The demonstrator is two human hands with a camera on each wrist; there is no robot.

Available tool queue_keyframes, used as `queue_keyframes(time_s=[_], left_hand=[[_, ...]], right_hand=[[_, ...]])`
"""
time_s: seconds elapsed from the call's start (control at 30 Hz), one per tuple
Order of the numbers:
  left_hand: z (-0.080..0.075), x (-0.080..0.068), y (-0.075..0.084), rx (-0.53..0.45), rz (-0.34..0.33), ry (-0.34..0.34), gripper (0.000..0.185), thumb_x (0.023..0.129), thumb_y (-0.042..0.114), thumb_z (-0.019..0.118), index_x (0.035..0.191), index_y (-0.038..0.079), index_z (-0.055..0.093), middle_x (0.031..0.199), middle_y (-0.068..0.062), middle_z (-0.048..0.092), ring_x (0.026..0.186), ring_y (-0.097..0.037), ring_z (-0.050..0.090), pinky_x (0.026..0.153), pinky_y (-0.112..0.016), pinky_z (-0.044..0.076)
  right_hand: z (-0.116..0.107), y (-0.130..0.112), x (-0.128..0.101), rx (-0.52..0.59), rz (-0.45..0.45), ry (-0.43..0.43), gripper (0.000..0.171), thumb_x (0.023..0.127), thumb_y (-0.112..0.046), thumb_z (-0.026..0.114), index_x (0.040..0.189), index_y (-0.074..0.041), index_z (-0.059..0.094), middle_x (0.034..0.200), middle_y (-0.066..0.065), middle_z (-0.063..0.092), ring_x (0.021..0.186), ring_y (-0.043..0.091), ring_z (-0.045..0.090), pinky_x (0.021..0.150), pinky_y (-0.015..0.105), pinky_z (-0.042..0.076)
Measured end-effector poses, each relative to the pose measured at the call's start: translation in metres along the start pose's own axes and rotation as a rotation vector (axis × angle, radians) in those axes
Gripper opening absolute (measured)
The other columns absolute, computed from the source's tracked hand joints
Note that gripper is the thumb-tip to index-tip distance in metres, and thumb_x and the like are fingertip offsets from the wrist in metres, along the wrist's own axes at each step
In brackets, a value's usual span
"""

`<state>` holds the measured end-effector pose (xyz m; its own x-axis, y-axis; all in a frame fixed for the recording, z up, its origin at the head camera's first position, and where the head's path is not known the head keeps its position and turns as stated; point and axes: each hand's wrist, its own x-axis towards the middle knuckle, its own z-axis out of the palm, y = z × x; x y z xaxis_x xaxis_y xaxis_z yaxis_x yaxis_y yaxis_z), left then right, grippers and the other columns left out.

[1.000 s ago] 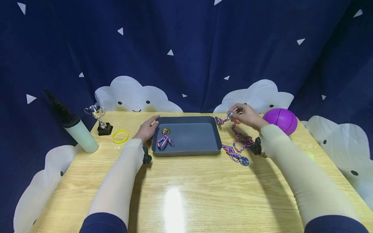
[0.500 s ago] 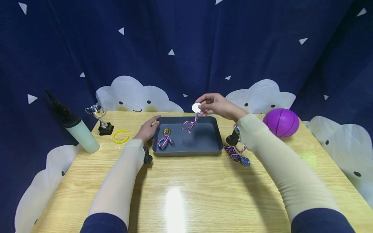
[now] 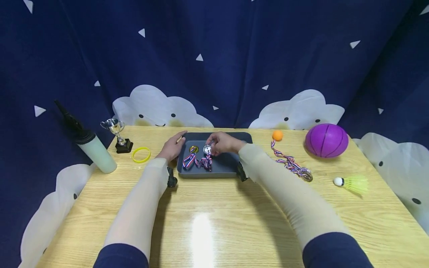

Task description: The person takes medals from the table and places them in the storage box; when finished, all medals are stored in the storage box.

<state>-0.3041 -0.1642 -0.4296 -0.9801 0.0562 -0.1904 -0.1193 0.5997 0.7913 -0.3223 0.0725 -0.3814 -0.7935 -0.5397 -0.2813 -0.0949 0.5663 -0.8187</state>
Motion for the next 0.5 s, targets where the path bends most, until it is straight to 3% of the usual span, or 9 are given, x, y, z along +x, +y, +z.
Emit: queue_keyframes(time_s=[0.17,0.33,0.5], left_hand=[[-0.001,0.002,0.001,0.023,0.005,0.0,0.052,0.116,0.035,0.029,0.168,0.027,0.026,0.175,-0.015,0.025,0.16,-0.041,0.027,0.131,-0.058,0.023],[-0.002,0.001,0.002,0.035,0.0,-0.01,0.053,0.116,0.035,0.028,0.168,0.027,0.024,0.175,-0.015,0.024,0.161,-0.041,0.024,0.132,-0.059,0.021],[-0.002,0.001,0.001,0.044,-0.008,-0.018,0.053,0.116,0.035,0.028,0.169,0.028,0.024,0.175,-0.014,0.023,0.161,-0.041,0.023,0.132,-0.059,0.02]], right_hand=[[0.011,-0.001,0.005,-0.077,0.027,0.085,0.033,0.092,0.016,0.06,0.124,0.01,0.062,0.077,0.003,0.056,0.077,0.019,0.069,0.085,0.038,0.066],[0.019,-0.001,0.011,-0.107,0.054,0.126,0.033,0.089,0.017,0.062,0.121,0.009,0.064,0.079,0.006,0.06,0.074,0.015,0.066,0.08,0.032,0.066],[0.025,-0.001,0.018,-0.175,0.056,0.173,0.028,0.091,0.014,0.063,0.118,0.006,0.065,0.094,0.013,0.066,0.073,0.014,0.065,0.074,0.028,0.065]])
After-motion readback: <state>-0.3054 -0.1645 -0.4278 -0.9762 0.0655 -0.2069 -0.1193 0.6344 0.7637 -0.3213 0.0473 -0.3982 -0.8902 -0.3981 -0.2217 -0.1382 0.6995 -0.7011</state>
